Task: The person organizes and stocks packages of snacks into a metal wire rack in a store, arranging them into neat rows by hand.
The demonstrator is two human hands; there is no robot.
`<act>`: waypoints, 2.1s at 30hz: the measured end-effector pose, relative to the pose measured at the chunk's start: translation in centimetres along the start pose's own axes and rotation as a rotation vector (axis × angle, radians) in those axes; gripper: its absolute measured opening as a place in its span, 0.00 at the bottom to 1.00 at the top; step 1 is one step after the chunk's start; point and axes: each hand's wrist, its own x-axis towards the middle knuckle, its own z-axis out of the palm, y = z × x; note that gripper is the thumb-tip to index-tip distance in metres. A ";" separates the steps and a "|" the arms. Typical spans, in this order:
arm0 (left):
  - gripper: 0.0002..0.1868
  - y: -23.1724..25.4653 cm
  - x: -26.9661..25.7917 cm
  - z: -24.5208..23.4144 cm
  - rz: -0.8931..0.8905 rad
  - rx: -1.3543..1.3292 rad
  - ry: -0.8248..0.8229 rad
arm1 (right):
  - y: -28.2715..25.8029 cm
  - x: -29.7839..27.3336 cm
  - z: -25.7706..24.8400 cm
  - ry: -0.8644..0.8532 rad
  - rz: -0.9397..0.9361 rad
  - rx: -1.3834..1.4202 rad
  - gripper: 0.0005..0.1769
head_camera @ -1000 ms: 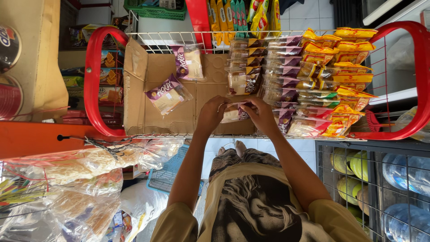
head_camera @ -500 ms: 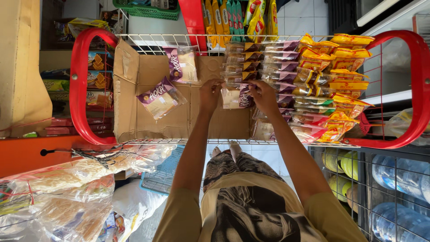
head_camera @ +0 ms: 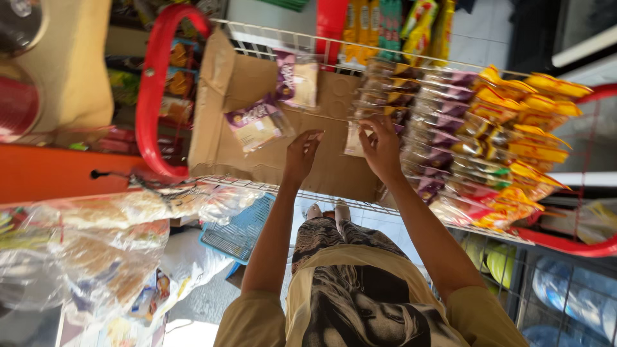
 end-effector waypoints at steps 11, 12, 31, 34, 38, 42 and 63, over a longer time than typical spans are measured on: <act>0.24 -4.4 -5.0 -11.5 0.106 0.376 0.263 | 0.4 2.7 18.9 -0.250 -0.172 0.119 0.19; 0.27 -5.1 -4.9 -11.9 0.129 0.424 0.256 | 0.0 3.3 19.9 -0.149 -0.196 0.050 0.24; 0.31 -3.5 -8.2 -10.2 -0.140 0.026 0.186 | 0.6 -5.5 7.0 -0.306 0.542 0.762 0.08; 0.28 -3.3 -7.4 -8.4 -0.059 -0.108 0.124 | 1.1 -7.2 3.0 -0.295 0.579 0.763 0.09; 0.26 -2.3 -5.9 -5.4 -0.199 -0.405 -0.027 | 0.7 -9.3 -0.3 -0.254 0.566 0.731 0.11; 0.19 -0.6 -5.2 -2.7 -0.197 -0.474 -0.076 | -1.4 -9.6 -2.9 -0.291 0.558 0.751 0.18; 0.07 5.3 -5.0 -0.4 -0.090 -0.605 -0.096 | -0.2 -10.8 -6.8 -0.122 0.613 0.720 0.14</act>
